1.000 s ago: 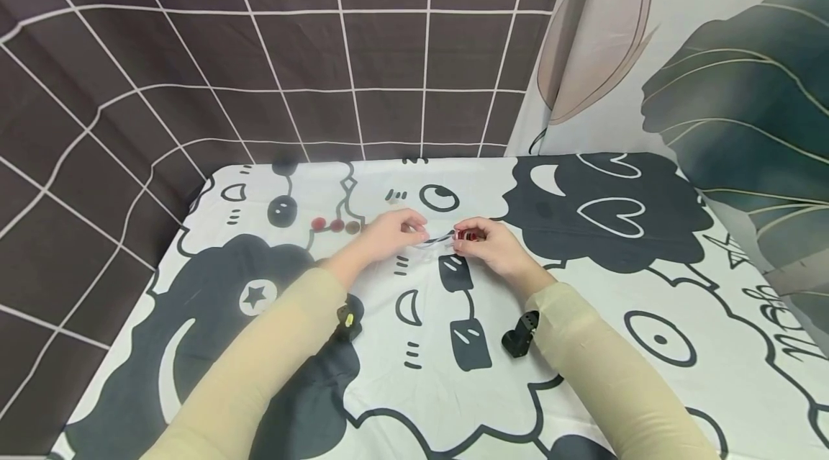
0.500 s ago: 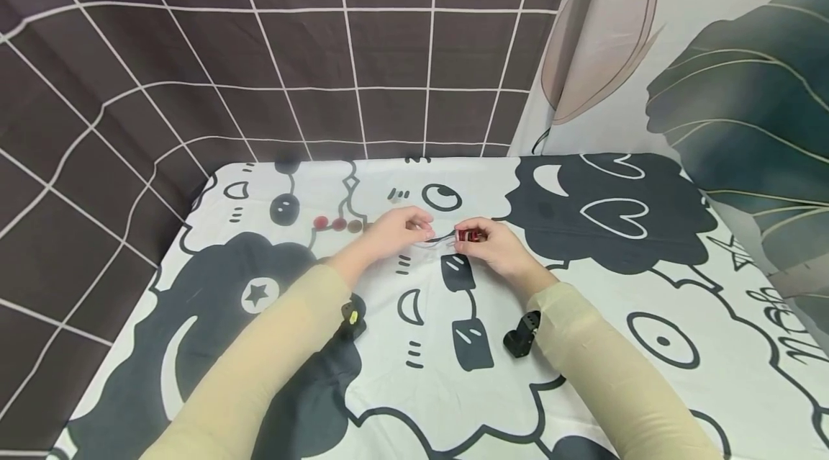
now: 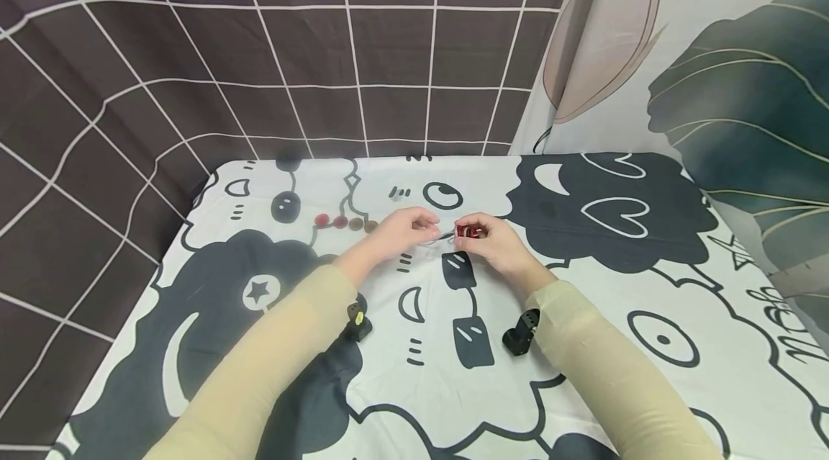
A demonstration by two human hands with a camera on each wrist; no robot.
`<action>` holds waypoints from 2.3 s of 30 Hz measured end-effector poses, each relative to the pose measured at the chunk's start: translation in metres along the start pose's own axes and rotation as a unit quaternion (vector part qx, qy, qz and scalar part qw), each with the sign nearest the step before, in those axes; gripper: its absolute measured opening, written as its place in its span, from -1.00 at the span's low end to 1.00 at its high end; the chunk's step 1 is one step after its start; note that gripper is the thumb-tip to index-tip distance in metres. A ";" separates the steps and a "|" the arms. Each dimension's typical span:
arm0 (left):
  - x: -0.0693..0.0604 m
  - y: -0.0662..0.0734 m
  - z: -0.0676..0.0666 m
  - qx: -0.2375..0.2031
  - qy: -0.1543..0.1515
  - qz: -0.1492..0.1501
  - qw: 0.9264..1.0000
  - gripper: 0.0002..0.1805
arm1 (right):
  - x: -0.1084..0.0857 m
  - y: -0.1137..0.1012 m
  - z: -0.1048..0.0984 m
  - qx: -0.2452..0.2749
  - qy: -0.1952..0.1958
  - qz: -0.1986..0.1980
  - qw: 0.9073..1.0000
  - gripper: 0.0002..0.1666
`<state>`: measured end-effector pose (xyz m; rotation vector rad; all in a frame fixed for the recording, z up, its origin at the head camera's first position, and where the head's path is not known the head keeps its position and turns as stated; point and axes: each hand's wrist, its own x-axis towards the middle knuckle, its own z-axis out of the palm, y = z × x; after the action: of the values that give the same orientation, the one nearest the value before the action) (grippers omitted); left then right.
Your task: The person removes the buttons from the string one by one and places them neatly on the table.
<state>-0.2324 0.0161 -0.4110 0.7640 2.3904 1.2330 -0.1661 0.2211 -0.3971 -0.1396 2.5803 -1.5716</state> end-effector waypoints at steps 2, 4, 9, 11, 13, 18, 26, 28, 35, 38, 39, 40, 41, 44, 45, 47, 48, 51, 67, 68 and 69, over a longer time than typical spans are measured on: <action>0.000 0.002 0.001 -0.002 -0.003 -0.001 1.000 -0.60 | -0.004 -0.008 0.000 -0.006 0.001 -0.001 1.000 -0.55; 0.001 0.004 0.003 -0.004 -0.005 0.000 1.000 -0.60 | -0.007 -0.013 0.000 -0.010 0.001 0.001 1.000 -0.56; 0.003 0.007 0.008 -0.008 -0.008 0.005 1.000 -0.62 | -0.007 -0.013 0.002 0.000 -0.002 -0.001 1.000 -0.57; 0.003 0.007 0.010 -0.007 -0.003 0.007 1.000 -0.63 | -0.002 -0.002 0.002 0.009 -0.005 -0.005 1.000 -0.56; 0.003 0.008 0.013 -0.009 0.004 0.010 1.000 -0.64 | 0.002 0.008 0.002 0.014 -0.007 -0.009 1.000 -0.54; 0.005 0.011 0.021 -0.029 0.011 0.017 0.999 -0.66 | 0.005 0.025 -0.002 0.006 0.000 -0.020 1.000 -0.53; 0.005 0.013 0.025 -0.033 0.008 0.015 0.999 -0.66 | 0.005 0.026 -0.001 0.002 -0.003 -0.026 1.000 -0.53; 0.006 0.013 0.025 -0.031 0.009 0.018 0.999 -0.66 | 0.005 0.025 -0.001 0.004 0.000 -0.029 1.000 -0.54; 0.006 0.012 0.025 -0.027 0.007 0.015 0.999 -0.67 | 0.006 0.023 0.000 0.019 -0.006 -0.034 0.999 -0.52; 0.006 0.012 0.025 -0.029 0.010 0.013 0.999 -0.68 | 0.006 0.023 0.001 0.024 -0.007 -0.031 0.999 -0.51; 0.006 0.012 0.025 -0.031 0.011 0.012 0.999 -0.68 | 0.006 0.023 0.001 0.024 -0.008 -0.030 0.999 -0.51; 0.006 0.012 0.025 -0.031 0.011 0.011 0.999 -0.68 | 0.006 0.023 0.001 0.022 -0.008 -0.029 0.999 -0.51; 0.006 0.012 0.026 -0.033 0.011 0.010 0.999 -0.67 | 0.006 0.022 0.002 0.021 -0.007 -0.027 0.999 -0.50; 0.005 0.013 0.026 -0.039 0.011 0.011 0.999 -0.68 | 0.006 0.021 0.002 0.020 -0.008 -0.024 0.999 -0.51; 0.005 0.013 0.026 -0.039 0.011 0.012 0.999 -0.68 | 0.006 0.021 0.002 0.019 -0.008 -0.024 1.000 -0.51; 0.005 0.013 0.026 -0.042 0.012 0.014 0.999 -0.70 | 0.006 0.021 0.002 0.023 -0.008 -0.023 0.999 -0.52; 0.004 0.013 0.026 -0.041 0.013 0.015 0.999 -0.71 | 0.006 0.020 0.002 0.023 -0.009 -0.024 0.999 -0.53; 0.004 0.013 0.026 -0.039 0.017 0.018 0.999 -0.75 | 0.006 0.020 0.002 0.027 -0.009 -0.027 0.999 -0.54; 0.007 0.008 0.022 -0.023 0.042 0.005 0.999 -0.70 | 0.008 0.025 0.002 0.038 -0.006 -0.015 0.999 -0.51; 0.007 0.007 0.022 -0.023 0.042 0.005 0.999 -0.70 | 0.008 0.025 0.002 0.040 -0.008 -0.014 0.999 -0.51; 0.007 0.007 0.022 -0.024 0.042 0.006 0.999 -0.70 | 0.007 0.024 0.002 0.039 -0.009 -0.013 0.999 -0.51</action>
<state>-0.2243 0.0373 -0.4178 0.7265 2.4159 1.3488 -0.1736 0.2297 -0.4198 -0.1798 2.5087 -1.6706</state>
